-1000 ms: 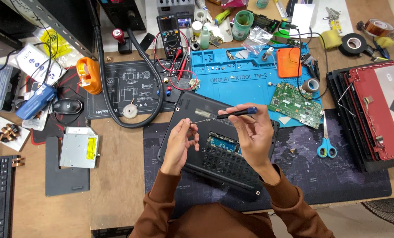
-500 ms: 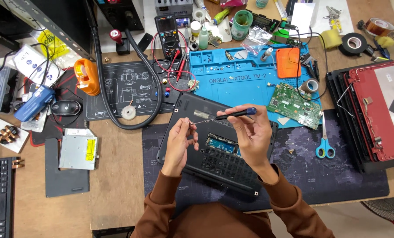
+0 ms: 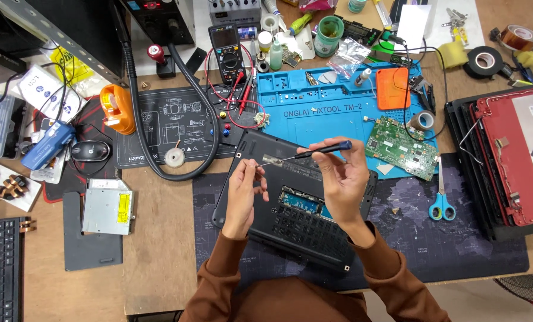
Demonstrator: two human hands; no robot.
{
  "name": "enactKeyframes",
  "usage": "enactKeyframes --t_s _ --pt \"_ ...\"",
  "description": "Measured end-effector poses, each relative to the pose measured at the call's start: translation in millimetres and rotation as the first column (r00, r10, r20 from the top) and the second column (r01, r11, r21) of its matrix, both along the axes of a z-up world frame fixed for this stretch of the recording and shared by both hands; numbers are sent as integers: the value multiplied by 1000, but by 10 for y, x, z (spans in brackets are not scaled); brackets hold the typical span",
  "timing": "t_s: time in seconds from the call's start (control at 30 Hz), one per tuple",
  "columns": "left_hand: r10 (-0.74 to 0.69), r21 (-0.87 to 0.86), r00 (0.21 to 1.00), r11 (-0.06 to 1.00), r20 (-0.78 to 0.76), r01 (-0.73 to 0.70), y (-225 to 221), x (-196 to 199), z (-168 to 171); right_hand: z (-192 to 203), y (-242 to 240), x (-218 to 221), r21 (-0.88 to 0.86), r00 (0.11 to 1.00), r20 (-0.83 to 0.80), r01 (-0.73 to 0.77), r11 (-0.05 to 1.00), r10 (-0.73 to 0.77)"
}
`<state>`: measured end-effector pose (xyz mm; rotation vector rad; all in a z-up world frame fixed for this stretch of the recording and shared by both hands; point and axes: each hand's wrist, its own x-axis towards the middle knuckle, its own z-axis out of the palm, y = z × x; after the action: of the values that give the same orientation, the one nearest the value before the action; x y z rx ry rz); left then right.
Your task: Disassembling a laptop to remove the optical drive and other internal components
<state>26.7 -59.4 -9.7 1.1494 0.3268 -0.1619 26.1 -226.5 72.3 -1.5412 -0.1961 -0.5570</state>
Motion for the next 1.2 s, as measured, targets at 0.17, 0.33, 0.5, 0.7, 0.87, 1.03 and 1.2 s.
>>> enactKeyframes --t_s 0.17,0.33,0.5,0.7,0.87,1.03,1.2 --pt "-3 20 1000 1000 16 2 -33 1 -55 -48 -27 13 -7 999 -22 32 999 -32" --pt "4 18 1000 1000 29 -4 -78 37 -38 -316 -171 37 0 994 -66 81 997 -81" --pt "34 220 972 972 232 -86 -121 223 -176 48 -47 182 -86 998 67 14 996 -9" --pt "-398 884 822 395 409 -249 -106 456 -555 -280 -52 526 -300 978 196 -11 954 73" --pt "-509 928 783 94 356 -361 -145 495 -676 -397 -17 618 -351 969 166 -116 929 184" --pt "-512 926 787 51 345 -373 -141 487 -627 -527 27 686 -389 967 135 -148 909 216" --pt "-512 919 784 25 351 -394 -142 489 -700 -772 -11 823 -506 958 276 80 859 74"
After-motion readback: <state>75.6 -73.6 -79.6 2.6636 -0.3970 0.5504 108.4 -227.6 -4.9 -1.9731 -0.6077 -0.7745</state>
